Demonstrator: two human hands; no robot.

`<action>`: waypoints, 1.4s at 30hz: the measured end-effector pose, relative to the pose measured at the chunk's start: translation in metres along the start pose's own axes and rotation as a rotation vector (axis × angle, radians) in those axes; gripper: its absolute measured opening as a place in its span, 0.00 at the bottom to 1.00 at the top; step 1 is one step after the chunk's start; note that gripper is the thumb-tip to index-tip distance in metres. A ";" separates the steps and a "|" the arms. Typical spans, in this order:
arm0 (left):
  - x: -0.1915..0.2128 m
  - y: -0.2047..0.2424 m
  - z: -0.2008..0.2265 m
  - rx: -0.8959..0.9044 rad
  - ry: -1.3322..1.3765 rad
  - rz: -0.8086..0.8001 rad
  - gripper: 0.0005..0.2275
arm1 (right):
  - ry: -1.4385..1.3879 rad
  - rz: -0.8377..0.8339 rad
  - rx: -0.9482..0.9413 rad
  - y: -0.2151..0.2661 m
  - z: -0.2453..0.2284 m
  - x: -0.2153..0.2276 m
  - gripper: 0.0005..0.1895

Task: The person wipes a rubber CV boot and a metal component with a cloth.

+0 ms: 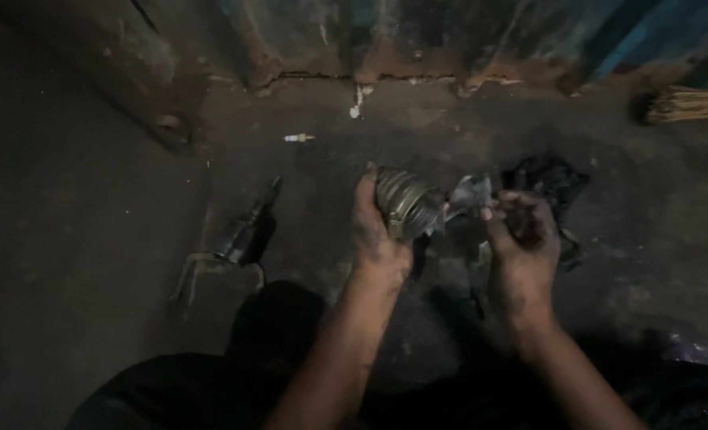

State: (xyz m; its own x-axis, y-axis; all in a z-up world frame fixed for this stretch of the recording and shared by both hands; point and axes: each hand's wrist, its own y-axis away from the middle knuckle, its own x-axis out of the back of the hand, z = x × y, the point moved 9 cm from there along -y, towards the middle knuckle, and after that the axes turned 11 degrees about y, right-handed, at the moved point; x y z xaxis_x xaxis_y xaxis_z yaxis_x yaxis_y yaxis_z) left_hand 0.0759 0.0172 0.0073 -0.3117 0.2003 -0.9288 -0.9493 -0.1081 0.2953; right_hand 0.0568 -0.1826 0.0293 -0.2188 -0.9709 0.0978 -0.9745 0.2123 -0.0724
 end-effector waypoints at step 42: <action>0.000 -0.009 0.002 0.111 0.261 -0.239 0.25 | -0.270 -0.473 0.108 0.040 -0.049 -0.026 0.19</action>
State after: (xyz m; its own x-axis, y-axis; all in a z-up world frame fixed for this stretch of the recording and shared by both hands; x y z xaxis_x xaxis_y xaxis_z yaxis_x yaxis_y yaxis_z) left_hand 0.0844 0.0206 0.0050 -0.0728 -0.0493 -0.9961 -0.9972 0.0212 0.0719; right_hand 0.0210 -0.1437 0.0723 0.2756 -0.9547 -0.1123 -0.9497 -0.2524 -0.1856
